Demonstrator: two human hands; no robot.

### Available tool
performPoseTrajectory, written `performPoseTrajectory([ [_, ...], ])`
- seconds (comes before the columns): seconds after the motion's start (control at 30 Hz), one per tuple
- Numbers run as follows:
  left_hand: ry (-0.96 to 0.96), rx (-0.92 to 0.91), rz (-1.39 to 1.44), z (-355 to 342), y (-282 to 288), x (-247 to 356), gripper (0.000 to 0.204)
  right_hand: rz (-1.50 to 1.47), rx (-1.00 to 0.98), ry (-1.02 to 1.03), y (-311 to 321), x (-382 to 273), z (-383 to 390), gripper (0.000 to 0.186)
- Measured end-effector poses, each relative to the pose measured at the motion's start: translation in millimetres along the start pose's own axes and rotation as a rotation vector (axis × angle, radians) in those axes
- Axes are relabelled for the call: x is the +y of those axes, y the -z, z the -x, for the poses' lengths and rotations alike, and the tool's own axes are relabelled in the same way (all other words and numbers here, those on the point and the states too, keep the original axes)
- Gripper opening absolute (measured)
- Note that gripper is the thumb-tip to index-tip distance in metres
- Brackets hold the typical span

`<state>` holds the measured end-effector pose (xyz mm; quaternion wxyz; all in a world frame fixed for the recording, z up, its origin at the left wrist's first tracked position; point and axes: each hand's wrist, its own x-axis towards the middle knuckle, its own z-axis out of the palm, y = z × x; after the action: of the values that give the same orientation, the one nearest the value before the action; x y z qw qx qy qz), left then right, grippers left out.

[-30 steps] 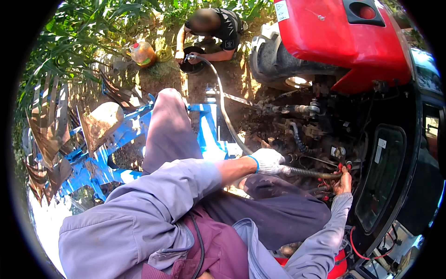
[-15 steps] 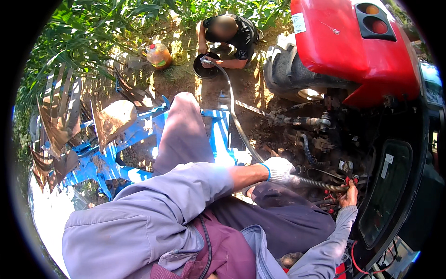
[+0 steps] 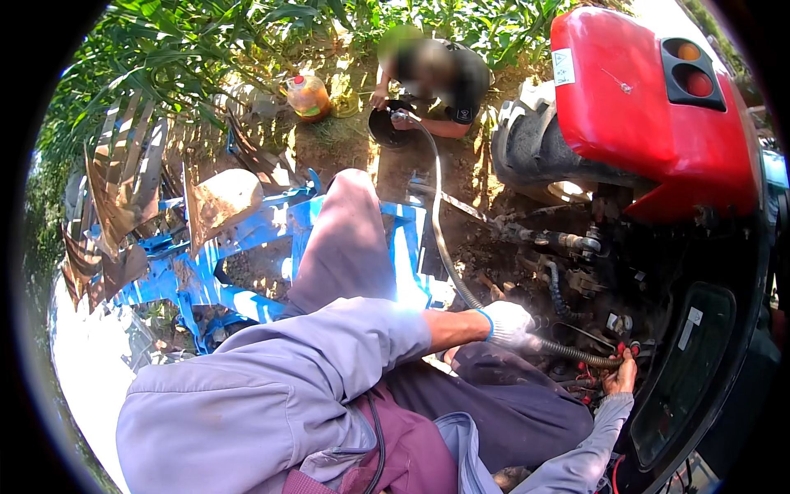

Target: The person sits on a red tractor in a field and uses a flexible hose to flush a specific component within the engine bay. The camera wearer manipulates the hose with both hands, directing it into the machinery.

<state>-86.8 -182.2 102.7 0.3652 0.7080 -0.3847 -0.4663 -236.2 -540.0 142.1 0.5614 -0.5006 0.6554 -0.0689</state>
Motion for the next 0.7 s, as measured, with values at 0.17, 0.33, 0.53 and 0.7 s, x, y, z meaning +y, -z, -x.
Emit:
performPoseTrajectory([
  [0.17,-0.031,0.031,-0.003,1,-2,-4,0.055,0.025,0.016,0.003,-5,-2,8,0.022],
  [0.33,-0.040,0.028,-0.019,1,4,-1,0.055,0.035,0.006,0.012,-5,-3,9,0.021],
  [0.53,-0.031,0.019,-0.021,-1,-2,-4,0.055,0.014,0.012,-0.004,-5,-3,8,0.020],
  [0.7,-0.017,0.010,-0.038,-1,0,-3,0.055,0.010,0.021,-0.021,-2,-1,2,0.021],
])
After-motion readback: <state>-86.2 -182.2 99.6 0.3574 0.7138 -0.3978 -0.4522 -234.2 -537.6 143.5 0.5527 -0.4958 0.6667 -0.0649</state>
